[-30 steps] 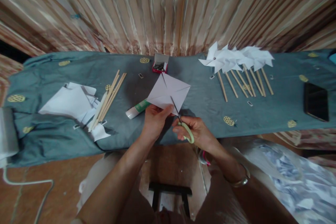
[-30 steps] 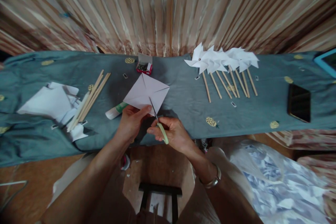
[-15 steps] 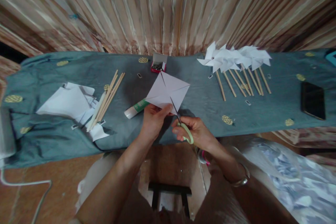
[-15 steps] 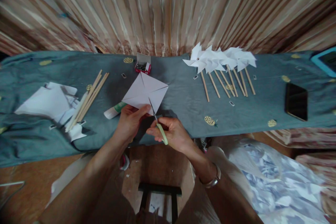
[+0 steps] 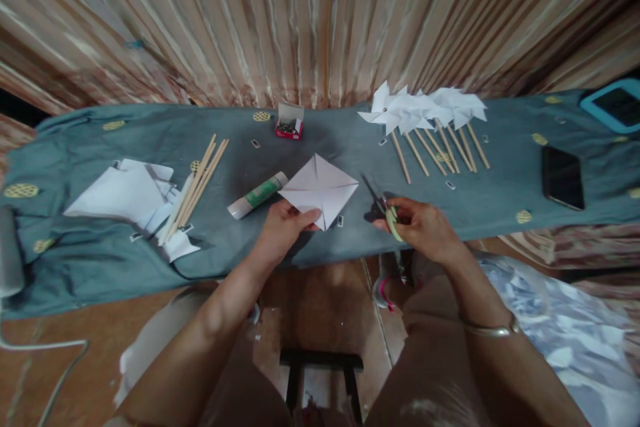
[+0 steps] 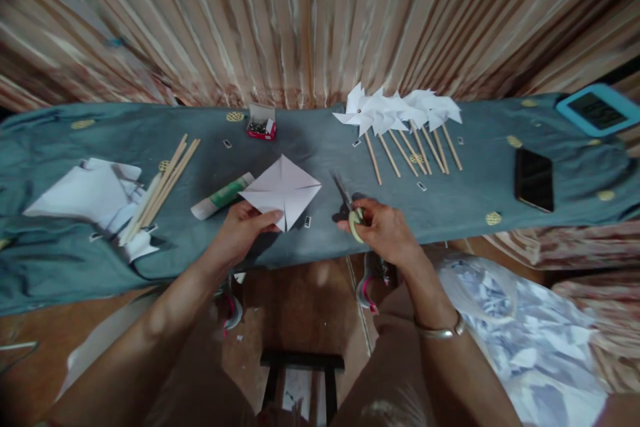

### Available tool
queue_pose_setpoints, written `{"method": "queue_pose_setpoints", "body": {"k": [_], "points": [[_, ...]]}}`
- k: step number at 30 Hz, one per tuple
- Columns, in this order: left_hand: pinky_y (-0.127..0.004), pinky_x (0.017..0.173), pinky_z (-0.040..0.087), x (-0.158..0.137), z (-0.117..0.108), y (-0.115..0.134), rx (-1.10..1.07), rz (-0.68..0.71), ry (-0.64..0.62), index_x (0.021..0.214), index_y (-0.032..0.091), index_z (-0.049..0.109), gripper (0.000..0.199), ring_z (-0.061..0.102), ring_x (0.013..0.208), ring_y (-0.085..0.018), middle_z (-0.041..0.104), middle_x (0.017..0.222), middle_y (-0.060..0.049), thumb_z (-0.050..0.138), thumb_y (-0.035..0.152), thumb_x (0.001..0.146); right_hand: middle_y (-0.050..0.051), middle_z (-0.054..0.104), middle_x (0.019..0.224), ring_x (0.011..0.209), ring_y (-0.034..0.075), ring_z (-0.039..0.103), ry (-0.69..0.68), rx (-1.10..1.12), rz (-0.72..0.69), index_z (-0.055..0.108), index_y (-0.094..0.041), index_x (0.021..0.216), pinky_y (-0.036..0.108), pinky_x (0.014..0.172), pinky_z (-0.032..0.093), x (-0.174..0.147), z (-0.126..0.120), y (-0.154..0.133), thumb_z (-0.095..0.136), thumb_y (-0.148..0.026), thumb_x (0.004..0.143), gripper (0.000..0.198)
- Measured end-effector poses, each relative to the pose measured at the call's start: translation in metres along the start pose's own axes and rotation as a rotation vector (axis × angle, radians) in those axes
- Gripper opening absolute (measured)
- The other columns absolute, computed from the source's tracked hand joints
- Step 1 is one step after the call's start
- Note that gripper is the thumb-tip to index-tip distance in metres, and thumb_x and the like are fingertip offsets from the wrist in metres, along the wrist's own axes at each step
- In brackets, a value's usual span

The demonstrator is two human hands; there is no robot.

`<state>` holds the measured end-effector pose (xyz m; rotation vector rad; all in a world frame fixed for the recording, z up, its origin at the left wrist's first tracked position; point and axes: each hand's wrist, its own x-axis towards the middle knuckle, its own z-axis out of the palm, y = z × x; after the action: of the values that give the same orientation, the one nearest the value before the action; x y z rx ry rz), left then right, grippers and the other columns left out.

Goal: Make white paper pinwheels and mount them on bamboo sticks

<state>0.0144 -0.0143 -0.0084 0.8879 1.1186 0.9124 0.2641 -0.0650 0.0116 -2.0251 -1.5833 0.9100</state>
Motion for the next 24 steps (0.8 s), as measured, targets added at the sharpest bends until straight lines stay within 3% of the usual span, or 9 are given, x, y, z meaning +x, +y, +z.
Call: {"method": "queue_pose_setpoints", "body": {"k": [5,10,12,14,17,20,24], "points": [[-0.023,0.047,0.049,-0.001,-0.004,-0.01,0.184,0.055,-0.161,0.084,0.019,0.069,0.028,0.059,0.051,-0.014,0.069,0.066,0.001,0.079,0.027,0.059,0.009,0.077,0.092,0.08,0.027,0.072,0.236,-0.348,-0.062,0.065,-0.016,0.125,0.036,0.073,0.053,0.009,0.008,-0.003,0.071,-0.035,0.08,0.049],[-0.027,0.056,0.052,0.001,-0.027,-0.004,0.634,0.313,-0.018,0.112,0.02,0.067,0.038,0.062,0.057,-0.016,0.07,0.078,-0.002,0.072,0.029,0.074,0.017,0.074,0.111,0.101,0.032,0.069,0.253,-0.532,-0.203,0.063,-0.009,0.125,0.041,0.089,0.052,0.015,0.009,-0.001,0.062,-0.029,0.09,0.04],[-0.035,0.075,0.057,-0.001,-0.034,0.001,0.869,0.471,0.039,0.121,0.019,0.063,0.043,0.066,0.075,-0.02,0.071,0.098,-0.007,0.069,0.026,0.079,0.019,0.072,0.116,0.106,0.034,0.066,0.252,-0.583,-0.229,0.066,-0.008,0.122,0.044,0.092,0.051,0.014,0.007,-0.001,0.06,-0.026,0.091,0.036],[-0.043,0.094,0.054,-0.005,-0.037,0.002,1.052,0.644,0.071,0.126,0.016,0.06,0.04,0.065,0.101,-0.025,0.066,0.118,-0.012,0.062,0.023,0.087,0.02,0.07,0.119,0.11,0.035,0.062,0.292,-0.58,-0.254,0.067,-0.008,0.119,0.046,0.094,0.05,0.012,0.008,-0.005,0.055,-0.024,0.094,0.033],[-0.047,0.112,0.043,-0.01,-0.032,-0.006,1.18,0.843,-0.053,0.127,0.013,0.06,0.034,0.052,0.13,-0.028,0.061,0.134,-0.015,0.046,0.018,0.096,0.02,0.067,0.125,0.116,0.031,0.059,0.323,-0.433,-0.394,0.067,-0.009,0.121,0.045,0.104,0.046,0.009,0.022,-0.017,0.043,-0.025,0.099,0.036],[-0.052,0.116,0.039,-0.01,-0.023,-0.022,1.265,0.859,-0.243,0.13,0.013,0.058,0.037,0.042,0.141,-0.028,0.057,0.142,-0.016,0.039,0.017,0.099,0.014,0.067,0.129,0.121,0.025,0.059,0.217,-0.346,-0.569,0.066,-0.013,0.123,0.041,0.11,0.044,0.008,0.048,-0.028,0.04,-0.024,0.1,0.036],[-0.054,0.117,0.035,-0.006,-0.019,-0.033,1.356,0.779,-0.287,0.135,0.01,0.055,0.042,0.043,0.142,-0.029,0.051,0.147,-0.019,0.035,0.021,0.1,0.017,0.062,0.137,0.13,0.029,0.054,0.117,-0.356,-0.62,0.062,-0.012,0.13,0.048,0.11,0.044,0.01,0.077,-0.034,0.039,-0.023,0.099,0.04]]}}
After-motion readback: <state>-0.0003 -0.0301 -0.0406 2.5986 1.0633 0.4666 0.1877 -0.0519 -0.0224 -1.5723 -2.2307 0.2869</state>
